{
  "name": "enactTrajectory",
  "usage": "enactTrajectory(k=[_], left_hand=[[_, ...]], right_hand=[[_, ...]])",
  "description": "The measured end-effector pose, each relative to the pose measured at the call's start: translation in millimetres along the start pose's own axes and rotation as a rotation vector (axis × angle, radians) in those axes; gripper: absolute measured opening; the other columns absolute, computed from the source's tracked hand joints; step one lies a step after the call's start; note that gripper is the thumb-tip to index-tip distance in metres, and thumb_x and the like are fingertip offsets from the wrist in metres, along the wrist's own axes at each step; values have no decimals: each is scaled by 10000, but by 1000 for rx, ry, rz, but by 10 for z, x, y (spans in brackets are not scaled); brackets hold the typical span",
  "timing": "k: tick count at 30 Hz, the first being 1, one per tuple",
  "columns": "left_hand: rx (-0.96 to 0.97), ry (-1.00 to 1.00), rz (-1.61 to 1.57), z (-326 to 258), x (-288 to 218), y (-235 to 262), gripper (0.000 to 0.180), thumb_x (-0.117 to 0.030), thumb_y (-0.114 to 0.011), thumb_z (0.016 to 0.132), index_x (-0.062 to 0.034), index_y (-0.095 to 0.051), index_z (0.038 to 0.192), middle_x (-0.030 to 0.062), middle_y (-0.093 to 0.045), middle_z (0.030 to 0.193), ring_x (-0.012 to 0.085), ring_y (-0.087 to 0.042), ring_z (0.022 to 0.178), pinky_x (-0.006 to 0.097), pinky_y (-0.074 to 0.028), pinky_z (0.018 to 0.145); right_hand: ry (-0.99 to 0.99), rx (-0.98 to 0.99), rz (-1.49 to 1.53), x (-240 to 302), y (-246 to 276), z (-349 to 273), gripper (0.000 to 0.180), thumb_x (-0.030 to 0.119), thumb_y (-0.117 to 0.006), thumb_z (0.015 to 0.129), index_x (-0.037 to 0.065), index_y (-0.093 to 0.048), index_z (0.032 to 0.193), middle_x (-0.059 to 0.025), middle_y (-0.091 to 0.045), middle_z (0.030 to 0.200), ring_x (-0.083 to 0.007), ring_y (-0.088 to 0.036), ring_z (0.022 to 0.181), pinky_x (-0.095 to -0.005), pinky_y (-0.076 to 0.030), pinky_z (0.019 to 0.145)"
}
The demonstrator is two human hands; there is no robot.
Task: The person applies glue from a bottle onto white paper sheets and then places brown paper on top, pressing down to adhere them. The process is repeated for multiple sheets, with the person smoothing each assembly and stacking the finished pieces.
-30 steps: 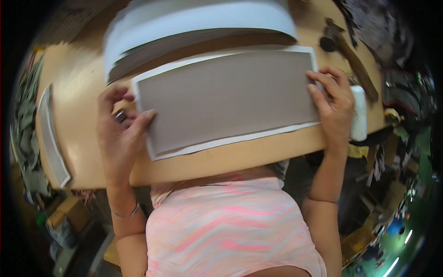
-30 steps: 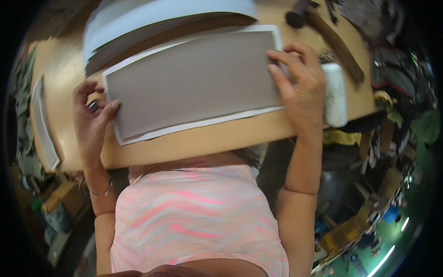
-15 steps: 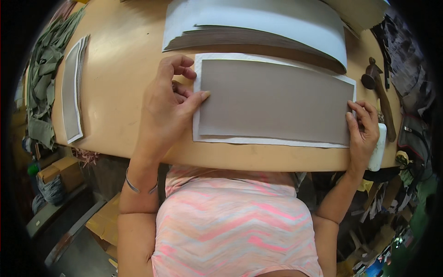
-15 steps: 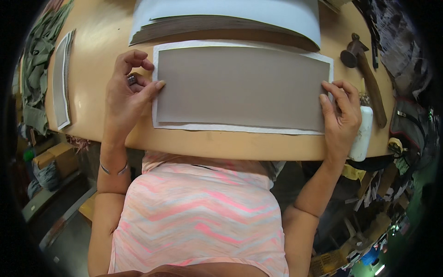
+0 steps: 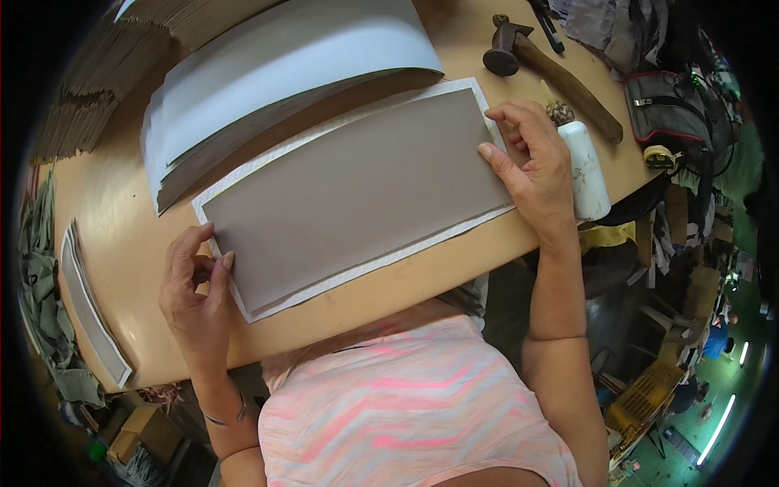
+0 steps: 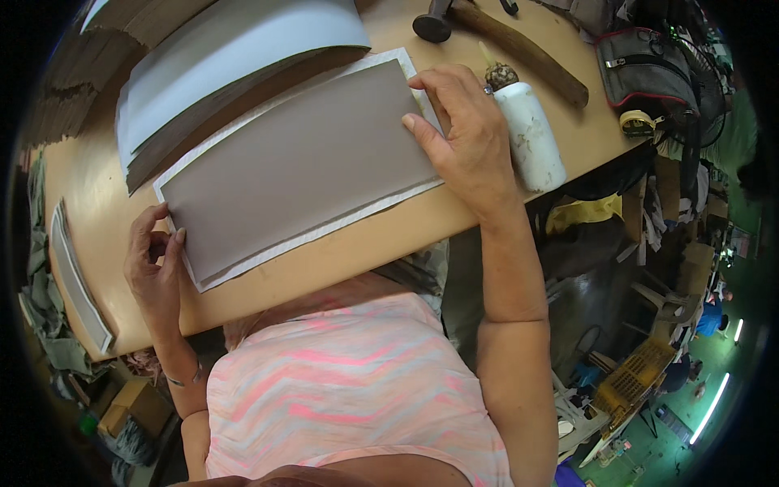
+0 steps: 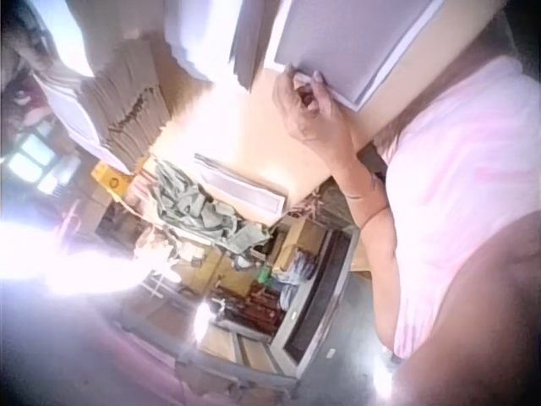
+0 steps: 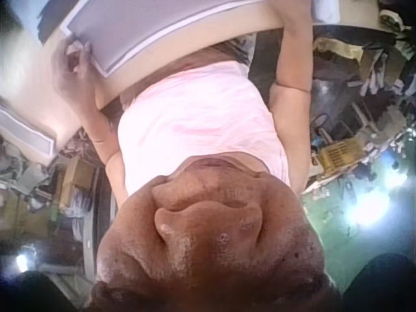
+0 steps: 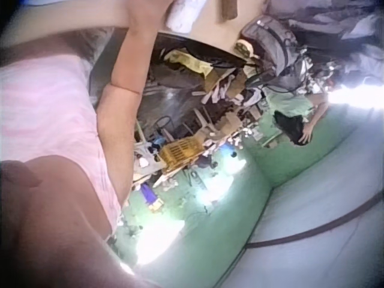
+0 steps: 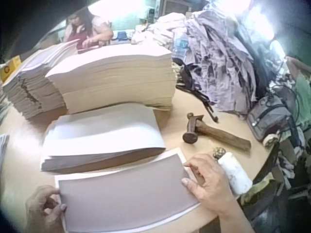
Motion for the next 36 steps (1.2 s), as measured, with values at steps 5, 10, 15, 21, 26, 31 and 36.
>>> enactTrajectory(k=[5, 10, 15, 21, 26, 31, 36], left_hand=[[33, -163, 313, 14, -246, -16, 260, 43, -651, 778, -40, -649, 1024, 90, -567, 1052, 158, -554, 724, 282, -482, 629], [230, -379, 360, 102, -481, -213, 388, -16, -640, 794, -60, -577, 1174, 110, -486, 1302, 303, -492, 1159, 383, -420, 934], [412, -459, 437, 183, -491, -382, 538, -133, -640, 806, -89, -456, 1310, 123, -354, 1446, 324, -261, 1373, 440, -223, 1118], [425, -486, 445, 203, -424, -466, 621, -347, -609, 825, -124, -398, 1365, 109, -290, 1485, 316, -217, 1389, 487, -139, 1132], [435, -470, 504, 199, -343, -388, 742, -540, -511, 825, -136, -343, 1424, 109, -252, 1506, 323, -167, 1406, 470, -101, 1142], [427, -495, 546, 199, -304, -384, 778, -629, -408, 849, -117, -338, 1431, 115, -240, 1515, 314, -156, 1413, 452, -99, 1142], [423, -454, 562, 111, -371, -300, 735, -559, -496, 833, -109, -377, 1402, 118, -277, 1494, 329, -207, 1389, 470, -153, 1125]], right_hand=[[214, 53, -339, 155, -41, 50, 334, 100, -685, 745, 68, -604, 1068, -86, -574, 1144, -269, -545, 1056, -424, -420, 884], [368, 176, -451, 389, -238, 50, 468, 244, -685, 769, 72, -557, 1185, -82, -522, 1281, -260, -468, 1210, -487, -327, 1010], [260, 323, -533, 443, -346, 26, 607, 355, -646, 809, 43, -474, 1301, -115, -449, 1381, -314, -401, 1287, -493, -248, 1078], [412, 445, -268, 844, -944, -104, 792, 562, -503, 839, 21, -343, 1395, -157, -321, 1464, -288, -268, 1376, -521, -149, 1112], [275, 414, -497, 455, -624, -5, 858, 645, -418, 836, 24, -307, 1418, -161, -277, 1487, -303, -225, 1393, -508, -117, 1125], [193, 185, -620, 163, -186, 22, 828, 612, -487, 828, 6, -366, 1379, -181, -367, 1427, -319, -312, 1342, -498, -164, 1112], [146, -111, -656, 71, 494, -182, 630, 365, -685, 787, 12, -501, 1276, -175, -517, 1294, -341, -464, 1214, -458, -309, 1032]])
Point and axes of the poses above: each hand's wrist, its own z-axis towards the middle knuckle, its own y-axis out of the back of the hand, x = y × z, the point moved 3 cm from there along z, towards the middle knuckle
